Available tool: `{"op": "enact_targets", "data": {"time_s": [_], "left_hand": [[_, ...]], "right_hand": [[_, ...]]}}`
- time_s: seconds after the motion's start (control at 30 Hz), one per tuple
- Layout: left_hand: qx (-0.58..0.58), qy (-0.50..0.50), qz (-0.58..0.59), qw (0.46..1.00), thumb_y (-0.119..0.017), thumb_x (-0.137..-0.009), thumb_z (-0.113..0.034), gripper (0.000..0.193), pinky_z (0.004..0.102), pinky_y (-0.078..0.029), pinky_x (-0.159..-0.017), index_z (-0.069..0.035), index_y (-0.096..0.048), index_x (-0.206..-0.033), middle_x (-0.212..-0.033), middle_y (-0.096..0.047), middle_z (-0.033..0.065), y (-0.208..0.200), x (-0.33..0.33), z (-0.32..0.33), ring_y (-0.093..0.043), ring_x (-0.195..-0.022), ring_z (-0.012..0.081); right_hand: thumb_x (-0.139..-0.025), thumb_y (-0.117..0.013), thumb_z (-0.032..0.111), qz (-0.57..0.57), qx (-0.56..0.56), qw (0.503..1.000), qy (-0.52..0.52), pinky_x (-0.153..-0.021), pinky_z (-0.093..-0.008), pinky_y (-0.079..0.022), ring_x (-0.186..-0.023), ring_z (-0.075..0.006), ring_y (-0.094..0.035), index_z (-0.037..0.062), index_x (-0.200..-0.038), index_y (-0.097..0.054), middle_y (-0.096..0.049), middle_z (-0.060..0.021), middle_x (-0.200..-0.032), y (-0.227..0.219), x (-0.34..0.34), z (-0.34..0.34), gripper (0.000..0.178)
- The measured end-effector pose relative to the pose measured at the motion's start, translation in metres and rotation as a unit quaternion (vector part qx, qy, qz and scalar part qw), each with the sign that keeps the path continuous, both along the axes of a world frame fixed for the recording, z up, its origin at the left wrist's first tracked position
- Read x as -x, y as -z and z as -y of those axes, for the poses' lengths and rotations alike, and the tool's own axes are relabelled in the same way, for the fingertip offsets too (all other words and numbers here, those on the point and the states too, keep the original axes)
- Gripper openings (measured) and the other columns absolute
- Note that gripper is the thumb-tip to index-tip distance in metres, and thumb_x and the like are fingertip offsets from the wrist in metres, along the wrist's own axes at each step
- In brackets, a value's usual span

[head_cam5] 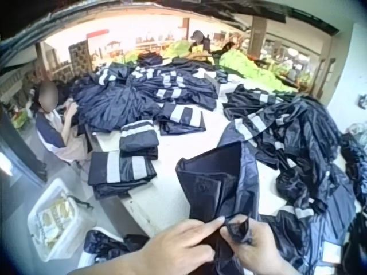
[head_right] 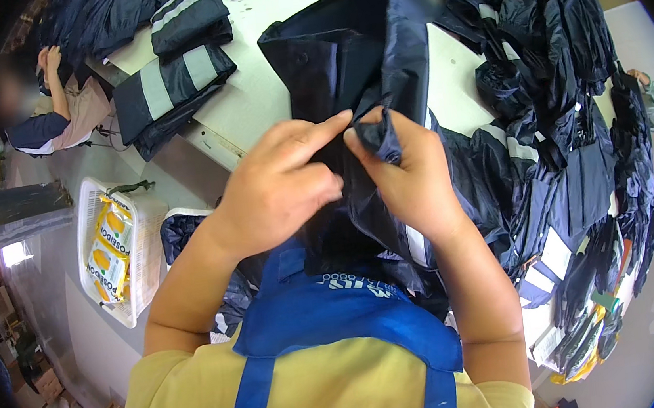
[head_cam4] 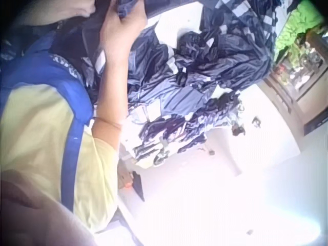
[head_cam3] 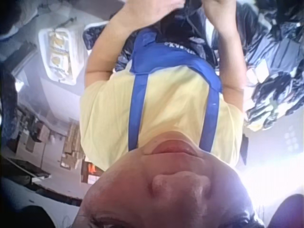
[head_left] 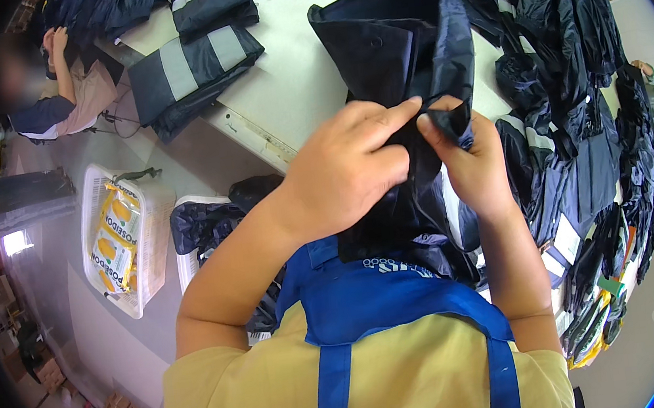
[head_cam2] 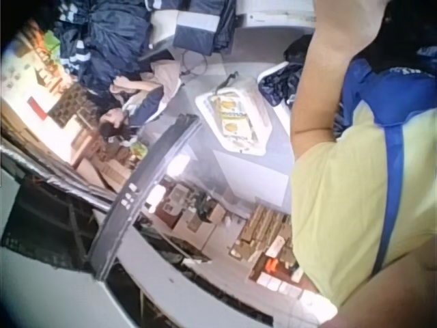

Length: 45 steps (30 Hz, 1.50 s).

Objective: The person folds a dark jacket with reflective stripes on a white table. They smooth the fabric, fold the sleeves and body, and secure the jacket with a strap. The folded jacket is placed on a stack of similar items.

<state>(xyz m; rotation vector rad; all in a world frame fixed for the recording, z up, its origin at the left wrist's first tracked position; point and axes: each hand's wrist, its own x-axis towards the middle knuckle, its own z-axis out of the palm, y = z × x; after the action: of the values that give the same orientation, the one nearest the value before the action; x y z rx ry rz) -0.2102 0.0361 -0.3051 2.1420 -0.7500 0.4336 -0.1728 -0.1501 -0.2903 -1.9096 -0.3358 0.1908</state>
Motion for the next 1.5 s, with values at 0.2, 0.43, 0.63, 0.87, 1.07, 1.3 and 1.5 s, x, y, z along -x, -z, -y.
{"op": "enact_targets", "data": {"time_s": [0.2, 0.43, 0.63, 0.87, 1.07, 1.3, 1.5], "left_hand": [[0.116, -0.019, -0.050, 0.992, -0.079, -0.067, -0.023, 0.030, 0.0398, -0.041, -0.089, -0.006, -0.058, -0.080, -0.116, -0.058, 0.0123, -0.018, -0.005, 0.011, -0.052, -0.102, 0.0332], [0.115, -0.003, -0.091, 0.989, -0.071, -0.077, -0.005, 0.014, 0.0292, -0.044, -0.068, 0.000, -0.060, -0.082, -0.078, -0.060, 0.0077, -0.006, -0.018, 0.044, -0.056, -0.073, 0.0199], [0.216, 0.014, -0.240, 0.946, -0.068, -0.084, -0.001, 0.008, 0.0176, -0.039, -0.058, 0.003, -0.060, -0.083, -0.071, -0.058, -0.0009, -0.012, -0.012, 0.075, -0.048, -0.063, 0.0036], [0.256, 0.005, -0.348, 0.902, -0.069, -0.084, -0.003, 0.009, 0.0170, -0.038, -0.055, 0.002, -0.063, -0.085, -0.071, -0.059, -0.0022, -0.028, -0.010, 0.118, -0.048, -0.063, 0.0009], [0.308, 0.029, -0.364, 0.878, -0.069, -0.084, -0.003, 0.009, 0.0165, -0.037, -0.045, 0.001, -0.064, -0.089, -0.070, -0.060, 0.0012, -0.027, -0.011, 0.134, -0.046, -0.051, 0.0025], [0.289, 0.071, -0.385, 0.874, -0.069, -0.084, -0.004, 0.013, 0.0172, -0.043, -0.060, 0.004, -0.066, -0.094, -0.076, -0.063, -0.0009, -0.038, -0.002, 0.149, -0.053, -0.068, 0.0014], [0.258, 0.076, -0.379, 0.885, -0.071, -0.082, -0.002, 0.018, 0.0159, -0.037, -0.049, 0.002, -0.066, -0.099, -0.074, -0.062, 0.0004, -0.035, 0.002, 0.147, -0.049, -0.057, 0.0019]], "right_hand": [[-0.080, -0.065, 0.006, 0.041, 0.095, 0.994, -0.037, -0.068, -0.0377, -0.048, -0.075, -0.0397, -0.060, -0.0013, -0.088, -0.057, -0.062, -0.0207, -0.079, -0.002, 0.003, 0.003, 0.014], [-0.078, -0.073, 0.020, 0.145, 0.031, 0.986, -0.078, -0.093, -0.0364, -0.045, -0.108, -0.0316, -0.054, 0.0012, -0.126, -0.047, -0.049, -0.0181, -0.123, 0.021, 0.008, 0.073, 0.058], [-0.089, -0.057, 0.019, 0.177, 0.210, 0.760, 0.589, -0.081, -0.0347, -0.048, -0.087, -0.0245, -0.061, -0.0016, -0.114, -0.059, -0.063, -0.0145, -0.100, 0.140, 0.068, 0.369, 0.032], [-0.077, -0.068, 0.040, -0.179, 0.452, 0.695, 0.530, -0.087, -0.0463, -0.047, -0.099, -0.0457, -0.060, -0.0113, -0.112, -0.047, -0.062, -0.0301, -0.101, 0.214, 0.151, 0.463, 0.065], [-0.091, -0.057, 0.011, 0.041, -0.019, 0.803, 0.594, -0.054, -0.0226, -0.043, -0.060, -0.0084, -0.052, -0.0060, -0.124, -0.049, -0.057, -0.0038, -0.074, 0.153, 0.139, 0.411, 0.038], [-0.074, -0.072, -0.003, 0.260, 0.119, 0.940, 0.187, -0.067, -0.0276, -0.053, -0.072, -0.0150, -0.063, 0.0045, -0.116, -0.060, -0.065, -0.0085, -0.088, -0.007, 0.094, 0.183, 0.045], [-0.067, -0.073, -0.003, 0.331, 0.121, 0.932, 0.089, -0.064, -0.0328, -0.050, -0.075, -0.0248, -0.060, 0.0014, -0.109, -0.063, -0.062, -0.0129, -0.088, -0.025, 0.068, 0.163, 0.043]]}}
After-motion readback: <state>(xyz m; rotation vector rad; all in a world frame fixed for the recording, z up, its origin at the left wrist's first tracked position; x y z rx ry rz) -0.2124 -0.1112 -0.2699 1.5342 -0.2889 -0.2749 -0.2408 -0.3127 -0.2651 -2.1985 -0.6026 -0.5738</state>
